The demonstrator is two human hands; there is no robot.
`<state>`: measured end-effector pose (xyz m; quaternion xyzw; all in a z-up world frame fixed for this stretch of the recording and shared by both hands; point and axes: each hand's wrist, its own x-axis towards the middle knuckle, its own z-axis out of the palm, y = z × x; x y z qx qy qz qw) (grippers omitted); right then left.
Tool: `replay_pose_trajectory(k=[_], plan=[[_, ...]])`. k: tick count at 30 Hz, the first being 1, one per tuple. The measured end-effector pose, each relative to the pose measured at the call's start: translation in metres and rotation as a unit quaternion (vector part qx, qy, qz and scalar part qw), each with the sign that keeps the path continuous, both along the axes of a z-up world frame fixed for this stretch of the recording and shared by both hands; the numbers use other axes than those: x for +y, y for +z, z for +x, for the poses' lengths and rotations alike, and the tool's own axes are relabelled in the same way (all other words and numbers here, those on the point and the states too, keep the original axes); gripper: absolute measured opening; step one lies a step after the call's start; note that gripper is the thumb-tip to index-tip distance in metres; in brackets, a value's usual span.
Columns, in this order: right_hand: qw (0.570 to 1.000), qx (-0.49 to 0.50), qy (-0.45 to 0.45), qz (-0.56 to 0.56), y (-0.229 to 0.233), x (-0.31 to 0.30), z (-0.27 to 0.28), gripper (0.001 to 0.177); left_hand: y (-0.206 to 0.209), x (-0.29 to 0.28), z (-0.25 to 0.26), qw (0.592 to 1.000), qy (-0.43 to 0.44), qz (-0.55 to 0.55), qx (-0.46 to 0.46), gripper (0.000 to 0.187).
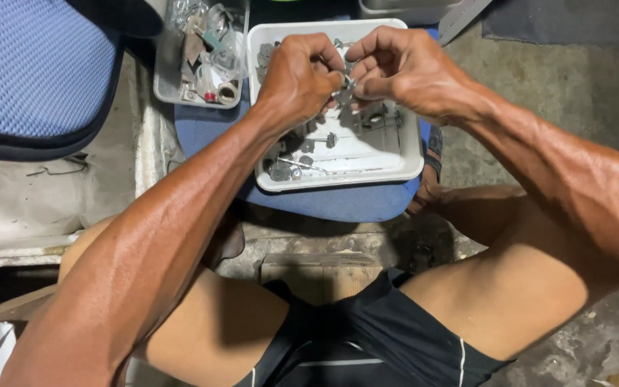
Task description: Sorting and inspecting small metal hardware components like screws and bolts in a tray
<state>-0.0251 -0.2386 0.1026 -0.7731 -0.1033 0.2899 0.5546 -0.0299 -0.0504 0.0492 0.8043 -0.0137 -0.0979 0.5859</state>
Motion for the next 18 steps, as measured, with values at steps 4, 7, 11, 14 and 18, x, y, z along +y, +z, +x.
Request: replay_pose_trajectory(k=[4, 7, 11, 14, 18], plan=[[0.99, -0.12, 0.024, -0.073, -0.008, 0.002, -0.005, 0.021, 0.01, 0.004, -0.001, 0.996, -0.002, -0.051, 0.068, 0.016], [0.944, -0.3, 0.092, -0.105, -0.023, -0.004, 0.0, 0.008, 0.008, 0.009, -0.001, 0.996, -0.023, -0.051, 0.066, 0.015], [0.892, -0.416, 0.114, -0.136, -0.039, -0.01, 0.013, 0.006, 0.013, 0.017, -0.002, 0.998, -0.044, -0.045, 0.02, 0.011], [0.847, -0.493, 0.103, -0.167, -0.044, -0.018, 0.024, 0.015, -0.002, 0.021, -0.002, 0.996, -0.071, 0.023, -0.057, 0.01], [0.805, -0.512, 0.208, -0.217, -0.022, -0.034, 0.022, 0.004, -0.021, 0.037, -0.023, 0.953, -0.213, 0.179, -0.121, 0.029]])
